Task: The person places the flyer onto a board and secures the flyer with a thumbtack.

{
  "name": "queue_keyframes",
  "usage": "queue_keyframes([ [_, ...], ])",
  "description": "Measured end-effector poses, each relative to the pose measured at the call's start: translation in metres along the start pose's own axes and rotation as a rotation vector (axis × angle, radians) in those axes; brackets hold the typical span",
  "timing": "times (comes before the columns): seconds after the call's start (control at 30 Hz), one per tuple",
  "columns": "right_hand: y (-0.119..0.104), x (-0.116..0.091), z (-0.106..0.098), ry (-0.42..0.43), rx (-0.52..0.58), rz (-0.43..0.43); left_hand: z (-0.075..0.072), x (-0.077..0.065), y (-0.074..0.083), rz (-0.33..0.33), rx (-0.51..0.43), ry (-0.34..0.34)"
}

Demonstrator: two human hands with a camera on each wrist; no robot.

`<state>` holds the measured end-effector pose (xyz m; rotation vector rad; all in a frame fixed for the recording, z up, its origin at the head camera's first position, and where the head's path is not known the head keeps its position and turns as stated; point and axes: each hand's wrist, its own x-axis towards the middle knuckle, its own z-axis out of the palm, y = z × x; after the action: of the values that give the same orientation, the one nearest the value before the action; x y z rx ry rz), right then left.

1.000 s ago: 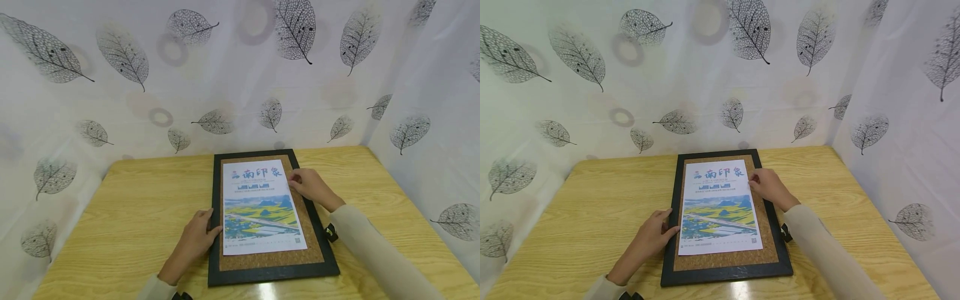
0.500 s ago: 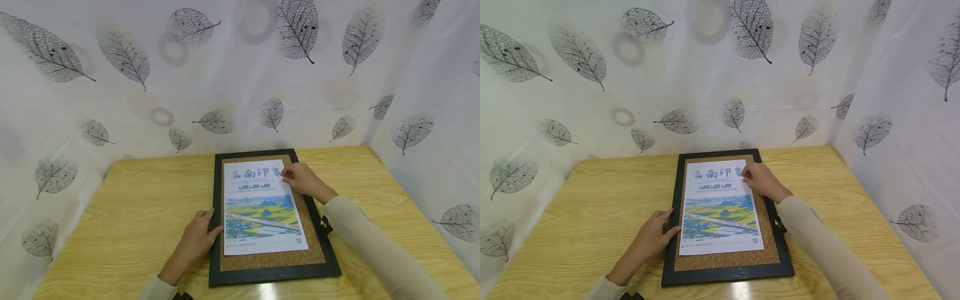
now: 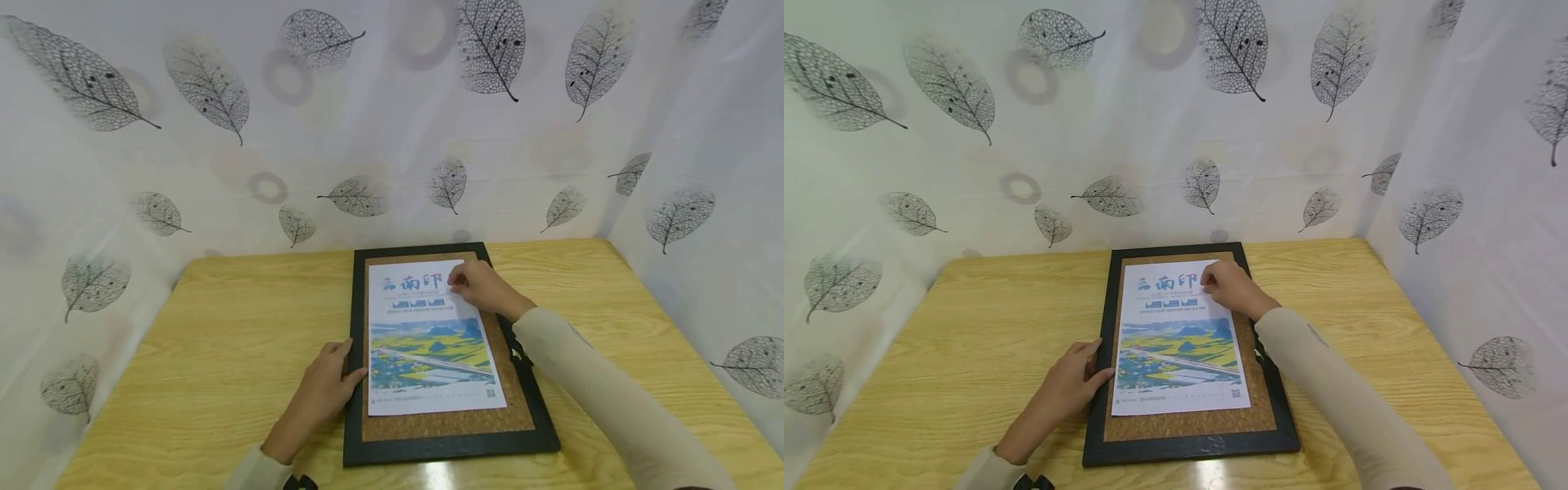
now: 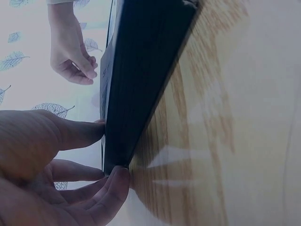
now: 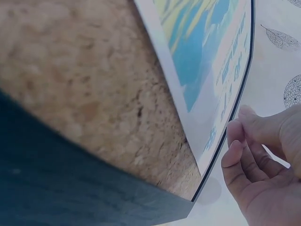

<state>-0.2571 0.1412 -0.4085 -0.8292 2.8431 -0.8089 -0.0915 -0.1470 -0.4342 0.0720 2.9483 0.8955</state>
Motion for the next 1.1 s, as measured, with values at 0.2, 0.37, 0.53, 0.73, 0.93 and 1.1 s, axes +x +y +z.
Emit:
queue_keyframes([
  [0.2,-0.002,0.01,0.003,-0.015,0.03,0.02,0.0,-0.001,-0.001,0.015,-0.011,-0.004],
  [0.37,-0.002,0.016,0.006,-0.019,0.046,0.042,-0.001,-0.001,-0.003,0.036,-0.019,-0.012],
  [0.53,0.0,0.023,0.01,-0.019,0.062,0.052,-0.001,-0.001,-0.003,0.037,-0.021,-0.012],
  [0.73,-0.001,0.028,0.013,-0.033,0.086,0.096,-0.001,-0.001,-0.003,0.049,-0.022,-0.01],
  [0.93,0.001,0.032,0.014,-0.045,0.109,0.121,-0.001,0.0,-0.003,0.034,-0.017,-0.01],
  [1.1,0.004,0.037,0.015,-0.037,0.092,0.115,0.0,0.001,-0.005,0.035,-0.018,-0.006],
])
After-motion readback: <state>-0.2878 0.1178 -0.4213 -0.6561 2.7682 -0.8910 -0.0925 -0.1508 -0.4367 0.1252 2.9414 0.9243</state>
